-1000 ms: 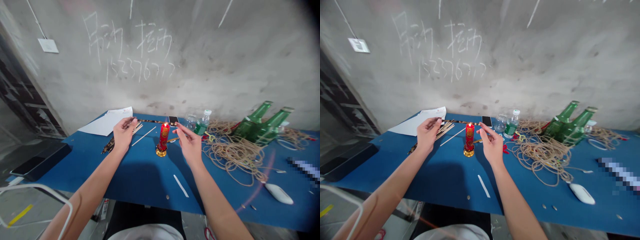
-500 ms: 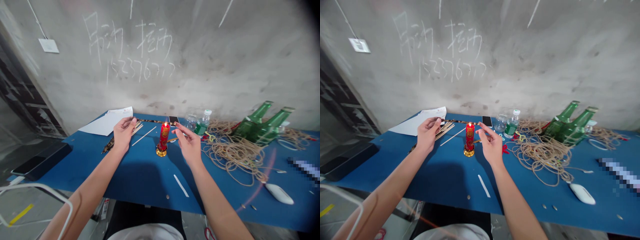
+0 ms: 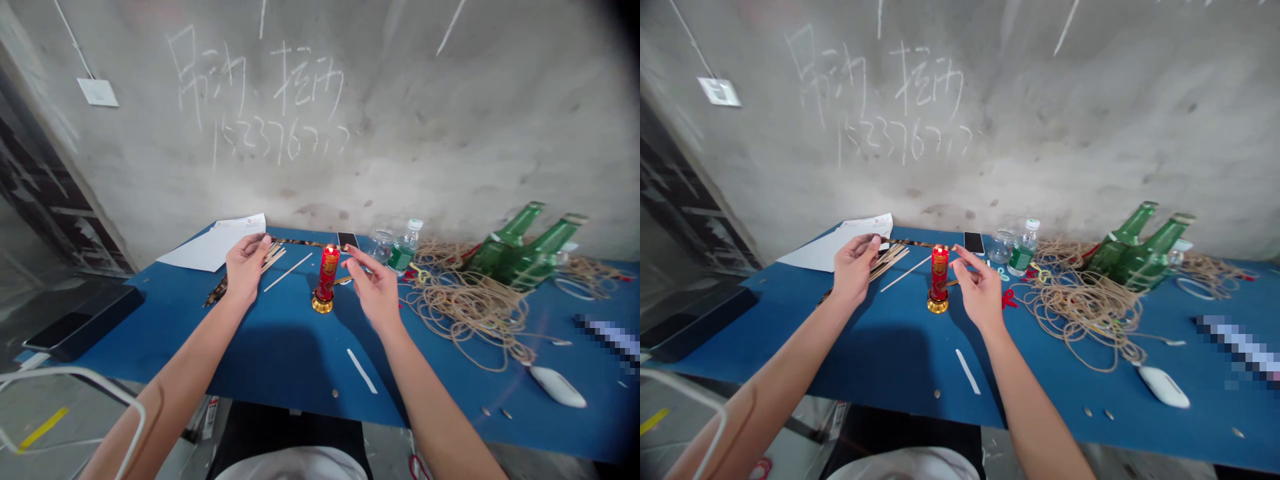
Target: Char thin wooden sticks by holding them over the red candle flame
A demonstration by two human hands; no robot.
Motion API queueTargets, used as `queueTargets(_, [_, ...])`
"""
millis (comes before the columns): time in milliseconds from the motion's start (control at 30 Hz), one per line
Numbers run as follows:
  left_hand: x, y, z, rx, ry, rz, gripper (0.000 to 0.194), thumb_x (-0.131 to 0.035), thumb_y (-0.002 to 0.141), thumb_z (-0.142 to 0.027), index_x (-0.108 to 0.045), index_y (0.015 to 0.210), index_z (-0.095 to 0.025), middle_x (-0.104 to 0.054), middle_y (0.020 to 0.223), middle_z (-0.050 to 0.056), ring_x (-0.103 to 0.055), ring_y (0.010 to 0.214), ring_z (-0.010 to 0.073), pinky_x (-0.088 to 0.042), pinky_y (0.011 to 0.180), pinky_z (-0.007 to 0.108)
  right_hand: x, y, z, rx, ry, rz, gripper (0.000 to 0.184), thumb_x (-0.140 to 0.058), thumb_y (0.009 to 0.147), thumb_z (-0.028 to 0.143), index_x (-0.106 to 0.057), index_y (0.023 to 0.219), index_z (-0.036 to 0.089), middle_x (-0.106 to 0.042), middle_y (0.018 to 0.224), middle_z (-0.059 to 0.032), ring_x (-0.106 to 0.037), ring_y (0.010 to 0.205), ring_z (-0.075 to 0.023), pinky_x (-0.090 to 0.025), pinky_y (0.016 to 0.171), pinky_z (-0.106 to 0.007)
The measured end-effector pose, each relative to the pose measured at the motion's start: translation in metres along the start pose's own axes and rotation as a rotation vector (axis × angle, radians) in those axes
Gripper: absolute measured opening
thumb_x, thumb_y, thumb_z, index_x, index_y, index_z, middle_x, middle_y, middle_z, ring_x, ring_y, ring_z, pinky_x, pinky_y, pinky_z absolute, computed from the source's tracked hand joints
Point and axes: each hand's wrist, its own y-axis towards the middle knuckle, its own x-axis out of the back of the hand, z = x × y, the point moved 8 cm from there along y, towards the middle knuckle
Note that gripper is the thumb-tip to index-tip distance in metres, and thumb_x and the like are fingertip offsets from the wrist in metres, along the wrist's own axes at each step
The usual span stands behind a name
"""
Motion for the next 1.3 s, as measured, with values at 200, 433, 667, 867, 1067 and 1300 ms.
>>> queueTargets(200, [0.0015,0.0019,0.002,0.005,-0.029,0.013,0.045,-0.091,0.071,-0.047,-0.078,0.1,-0.016,-0.072,0.077,0.002,-0.053,0.056,0.0066,-0.045,0.055,0.021,-0.0012,0.0,-0.0015,0.0,-0.006,0.011,0.044,-0.07,0.092,0.05,-0.075,0.13,0.03,-0.078,0.111,-0.0078,-0.048,0.052,-0.0101,-0.039,0.045,-0.03])
queueTargets(433, [0.0032,0.0028,0.0021,-0.001,-0.014,0.0,0.045,-0.091,0.071,-0.048,-0.078,0.1,-0.016,-0.071,0.075,0.003,-0.054,0.057,0.0084,-0.045,0.055,0.022,-0.0009,-0.0001,-0.0018,0.001,-0.004,0.005,0.044,-0.069,0.092,0.051,-0.075,0.13,0.031,-0.078,0.107,-0.0072,-0.041,0.049,-0.0088,-0.036,0.043,-0.03])
queueTargets(667, [0.0031,0.0034,0.0007,-0.004,-0.028,0.003,0.044,-0.091,0.071,-0.047,-0.078,0.099,-0.016,-0.071,0.075,0.002,-0.051,0.055,0.0069,-0.042,0.053,0.021,0.0,-0.0003,0.0003,0.012,0.002,-0.001,0.041,-0.069,0.093,0.049,-0.076,0.128,0.029,-0.077,0.116,-0.0078,-0.05,0.053,-0.0101,-0.04,0.046,-0.03])
queueTargets(867, [0.0024,0.0022,-0.0001,0.005,-0.025,0.0,0.046,-0.091,0.071,-0.048,-0.078,0.101,-0.016,-0.071,0.074,0.002,-0.052,0.055,0.0071,-0.043,0.053,0.021,0.0017,0.0003,0.0016,0.013,0.016,-0.016,0.041,-0.068,0.093,0.049,-0.077,0.126,0.027,-0.077,0.117,-0.0099,-0.069,0.073,-0.0186,-0.05,0.052,-0.032])
queueTargets(1067, [0.0025,0.0025,-0.0009,0.001,-0.035,-0.002,0.045,-0.092,0.07,-0.048,-0.079,0.098,-0.016,-0.071,0.074,0.002,-0.052,0.056,0.0065,-0.045,0.054,0.02,0.0029,0.0003,0.0019,0.026,0.018,-0.027,0.04,-0.068,0.093,0.047,-0.077,0.125,0.026,-0.076,0.121,-0.0107,-0.071,0.075,-0.0197,-0.053,0.053,-0.033])
queueTargets(1300, [0.006,0.0052,0.0005,-0.008,-0.01,-0.017,0.046,-0.091,0.07,-0.05,-0.079,0.099,-0.017,-0.072,0.076,0.003,-0.049,0.055,0.0065,-0.041,0.051,0.02,0.003,0.0008,0.0038,0.04,0.055,-0.037,0.033,-0.07,0.092,0.044,-0.079,0.12,0.029,-0.076,0.124,-0.0089,-0.071,0.076,-0.019,-0.054,0.055,-0.034])
